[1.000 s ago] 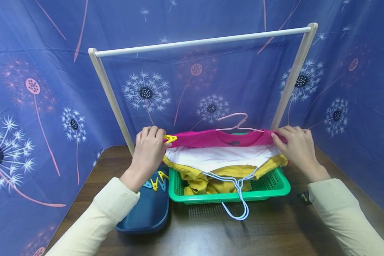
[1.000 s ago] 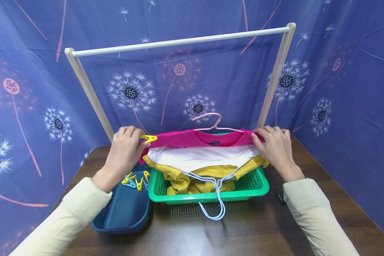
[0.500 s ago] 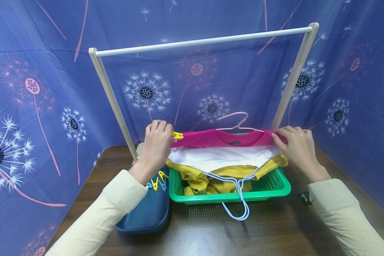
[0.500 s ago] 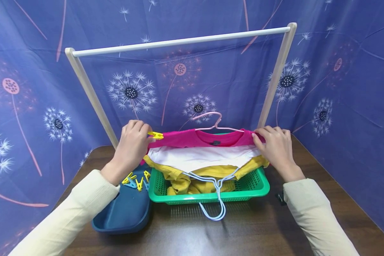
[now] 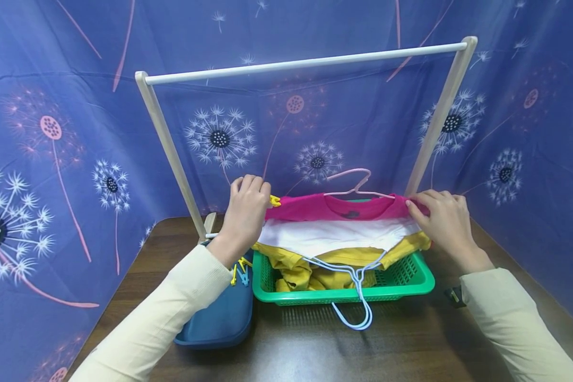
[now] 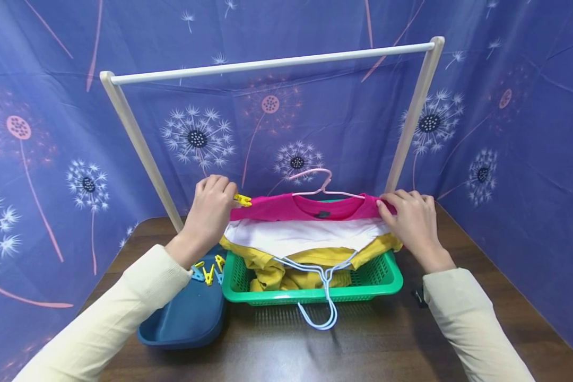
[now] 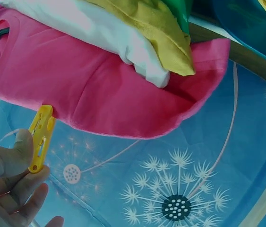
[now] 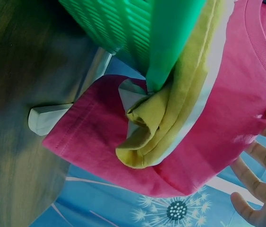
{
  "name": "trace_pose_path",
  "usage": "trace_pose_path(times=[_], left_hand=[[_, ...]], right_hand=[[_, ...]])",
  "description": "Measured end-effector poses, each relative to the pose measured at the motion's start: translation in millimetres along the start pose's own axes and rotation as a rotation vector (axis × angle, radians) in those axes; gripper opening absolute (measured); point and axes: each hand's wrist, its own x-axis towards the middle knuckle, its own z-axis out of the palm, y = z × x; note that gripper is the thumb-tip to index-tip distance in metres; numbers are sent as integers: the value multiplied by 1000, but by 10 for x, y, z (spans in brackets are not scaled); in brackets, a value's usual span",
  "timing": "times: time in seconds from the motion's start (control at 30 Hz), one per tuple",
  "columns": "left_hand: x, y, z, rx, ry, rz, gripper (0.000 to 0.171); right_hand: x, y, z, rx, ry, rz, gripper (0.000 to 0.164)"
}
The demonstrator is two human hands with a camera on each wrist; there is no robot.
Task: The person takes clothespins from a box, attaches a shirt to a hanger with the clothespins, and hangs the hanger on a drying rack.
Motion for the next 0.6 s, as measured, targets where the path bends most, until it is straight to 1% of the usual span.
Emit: trace_pose_path(times=[0.17, 0.3, 0.37, 0.43, 0.6], left_hand=[[43, 46, -1, 76, -52, 18, 14], [79, 69, 1, 123, -76, 28, 21], [94, 77, 3, 145, -86, 30, 21], [104, 86, 7, 150, -105, 29, 21], [109, 113, 37, 141, -179, 20, 21]], right_hand=[[2, 5, 6, -6, 9, -3, 21], [7, 13, 14, -10, 19, -7, 21], [6, 12, 16, -12, 17, -9, 21], [6, 12, 17, -11, 13, -9, 21], [6, 0, 22, -14, 2, -9, 21]])
